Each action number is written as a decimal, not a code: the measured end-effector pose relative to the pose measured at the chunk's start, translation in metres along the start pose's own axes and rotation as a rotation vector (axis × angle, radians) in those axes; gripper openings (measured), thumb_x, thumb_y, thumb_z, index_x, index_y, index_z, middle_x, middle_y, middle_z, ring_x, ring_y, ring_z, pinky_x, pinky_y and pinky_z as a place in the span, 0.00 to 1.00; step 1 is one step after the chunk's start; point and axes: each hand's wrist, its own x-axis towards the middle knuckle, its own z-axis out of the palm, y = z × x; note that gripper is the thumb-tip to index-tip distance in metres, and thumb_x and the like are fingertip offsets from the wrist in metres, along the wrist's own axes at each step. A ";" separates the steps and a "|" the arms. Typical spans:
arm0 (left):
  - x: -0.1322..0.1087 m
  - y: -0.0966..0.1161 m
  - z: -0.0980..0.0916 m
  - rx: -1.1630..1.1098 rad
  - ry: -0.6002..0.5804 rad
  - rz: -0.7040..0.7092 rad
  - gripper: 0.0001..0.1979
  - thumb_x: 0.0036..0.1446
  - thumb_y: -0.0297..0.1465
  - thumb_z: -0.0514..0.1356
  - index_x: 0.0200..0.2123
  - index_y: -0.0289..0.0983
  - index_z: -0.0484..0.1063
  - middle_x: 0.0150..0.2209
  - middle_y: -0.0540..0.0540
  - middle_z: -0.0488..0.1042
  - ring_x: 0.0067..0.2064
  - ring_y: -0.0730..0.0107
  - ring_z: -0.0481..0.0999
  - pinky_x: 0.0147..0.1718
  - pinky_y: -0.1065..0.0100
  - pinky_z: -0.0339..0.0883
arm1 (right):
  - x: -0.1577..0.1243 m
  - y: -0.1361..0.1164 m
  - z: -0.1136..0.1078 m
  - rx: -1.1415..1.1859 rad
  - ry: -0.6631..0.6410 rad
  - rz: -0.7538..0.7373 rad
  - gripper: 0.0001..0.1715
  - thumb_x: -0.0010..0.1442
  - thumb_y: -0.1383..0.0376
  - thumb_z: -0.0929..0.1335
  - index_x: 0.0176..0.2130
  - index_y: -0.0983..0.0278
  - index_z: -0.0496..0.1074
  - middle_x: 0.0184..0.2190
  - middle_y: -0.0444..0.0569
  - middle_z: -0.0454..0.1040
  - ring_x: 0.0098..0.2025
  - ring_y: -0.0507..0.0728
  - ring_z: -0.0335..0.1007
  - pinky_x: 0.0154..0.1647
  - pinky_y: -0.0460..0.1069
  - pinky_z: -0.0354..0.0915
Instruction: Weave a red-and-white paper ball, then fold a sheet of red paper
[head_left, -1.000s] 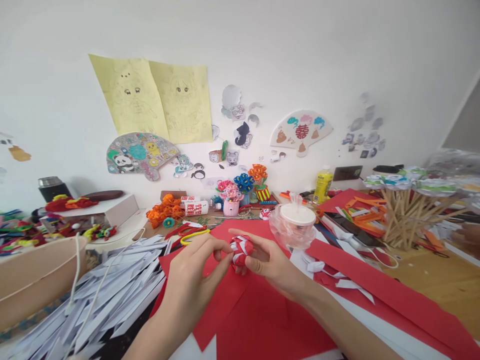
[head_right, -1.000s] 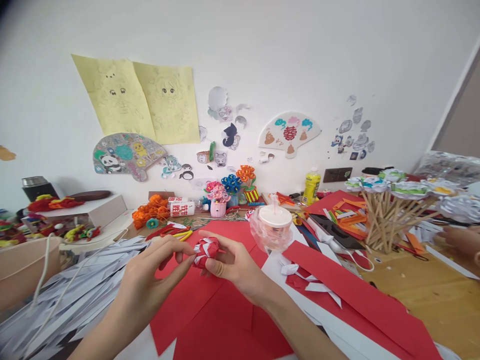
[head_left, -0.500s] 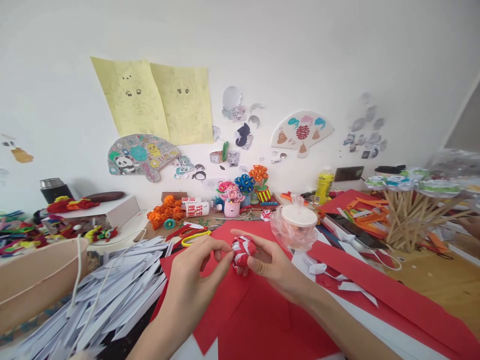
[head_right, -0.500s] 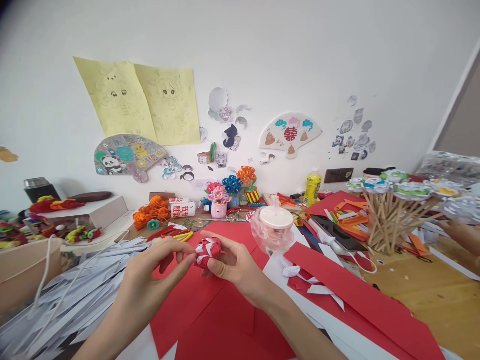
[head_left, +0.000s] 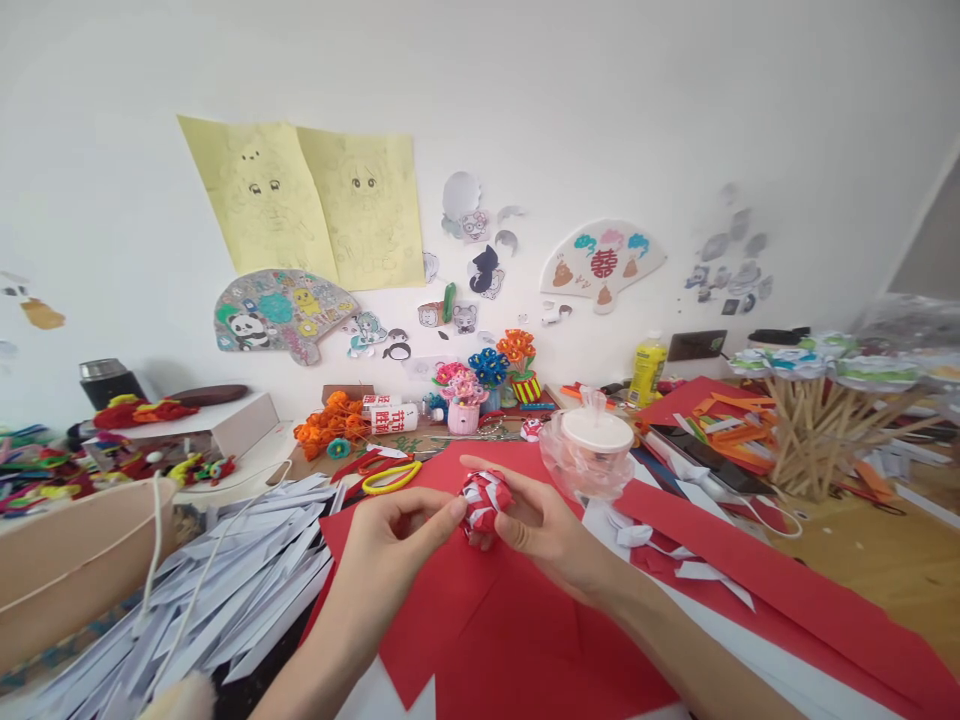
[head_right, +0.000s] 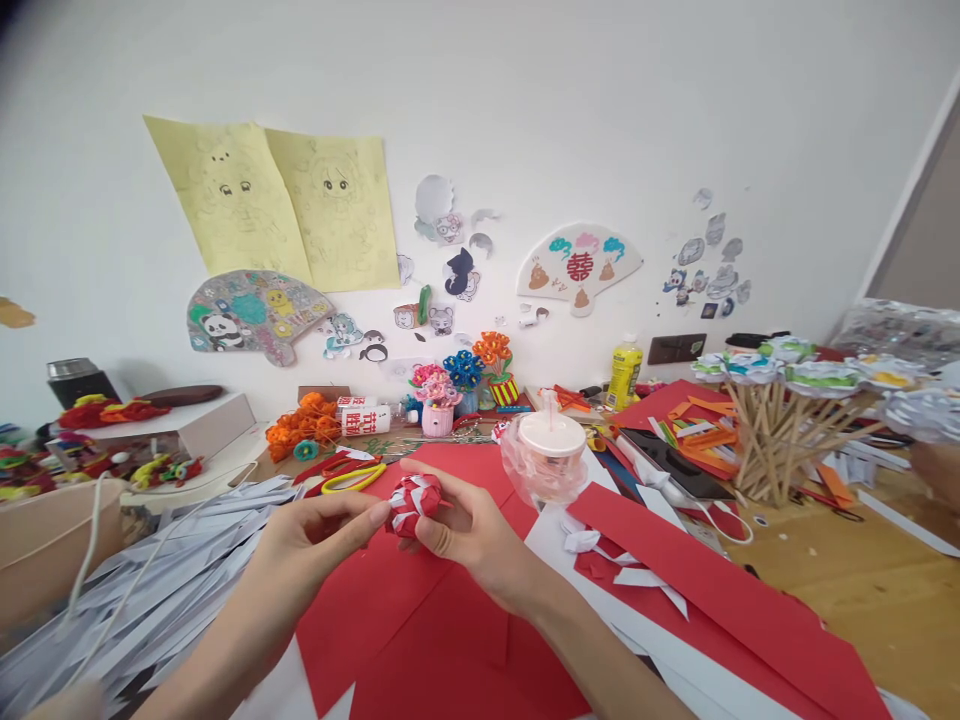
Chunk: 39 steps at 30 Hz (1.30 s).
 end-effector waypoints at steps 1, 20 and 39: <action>0.000 0.001 0.000 -0.026 -0.003 -0.010 0.11 0.51 0.41 0.64 0.26 0.40 0.81 0.23 0.48 0.78 0.28 0.67 0.74 0.27 0.71 0.63 | 0.000 0.000 0.000 -0.007 -0.004 0.001 0.32 0.58 0.58 0.72 0.59 0.58 0.64 0.41 0.48 0.73 0.38 0.52 0.69 0.46 0.50 0.65; -0.002 -0.002 0.003 -0.142 0.000 -0.162 0.12 0.43 0.41 0.68 0.23 0.37 0.77 0.25 0.48 0.77 0.29 0.68 0.72 0.31 0.69 0.64 | 0.000 -0.002 0.002 -0.039 0.008 0.041 0.33 0.56 0.58 0.73 0.59 0.59 0.64 0.42 0.48 0.72 0.42 0.54 0.69 0.47 0.51 0.68; -0.004 -0.004 0.002 -0.138 -0.015 -0.217 0.16 0.49 0.45 0.63 0.24 0.38 0.78 0.23 0.50 0.74 0.24 0.75 0.60 0.25 0.71 0.51 | 0.000 0.002 -0.002 -0.071 0.004 0.033 0.28 0.56 0.58 0.73 0.54 0.62 0.67 0.42 0.49 0.75 0.37 0.54 0.72 0.43 0.51 0.67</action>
